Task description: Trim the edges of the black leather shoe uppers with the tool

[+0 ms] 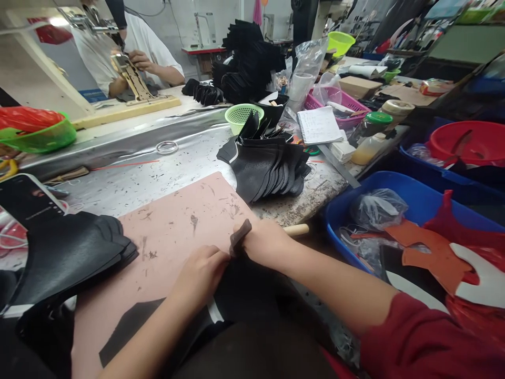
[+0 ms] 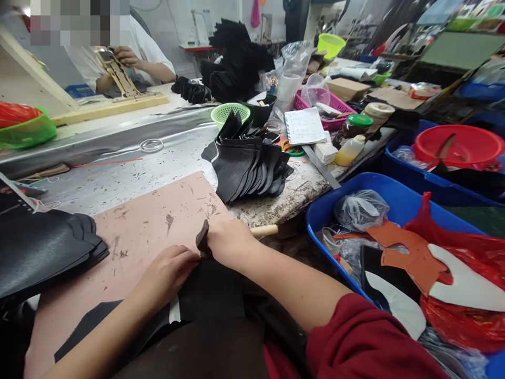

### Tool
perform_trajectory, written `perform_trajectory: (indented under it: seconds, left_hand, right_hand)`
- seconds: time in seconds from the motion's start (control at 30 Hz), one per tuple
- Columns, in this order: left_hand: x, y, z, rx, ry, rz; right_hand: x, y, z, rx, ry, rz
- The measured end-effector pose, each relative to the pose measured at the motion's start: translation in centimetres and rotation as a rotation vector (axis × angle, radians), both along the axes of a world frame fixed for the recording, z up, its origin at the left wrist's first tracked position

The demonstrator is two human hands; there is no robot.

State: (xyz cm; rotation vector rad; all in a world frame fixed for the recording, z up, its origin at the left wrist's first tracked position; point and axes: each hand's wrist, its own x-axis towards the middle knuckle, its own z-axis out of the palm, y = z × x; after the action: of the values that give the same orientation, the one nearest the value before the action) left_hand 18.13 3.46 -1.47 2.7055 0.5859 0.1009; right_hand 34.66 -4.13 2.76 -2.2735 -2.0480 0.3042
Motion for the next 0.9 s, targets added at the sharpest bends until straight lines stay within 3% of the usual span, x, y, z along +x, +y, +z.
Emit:
perform_trajectory:
  seconds: [0.43,0.9]
  left_hand:
    - [-2.1,-0.3,-0.2,0.060,-0.033,-0.026]
    - [-4.7,-0.3,-0.2,-0.011,-0.025,-0.001]
  right_hand:
    - [-1.9,-0.3,0.4,0.055,0.036,0.028]
    - [-4.0,-0.2,0.6,-0.059,0.080,0.136]
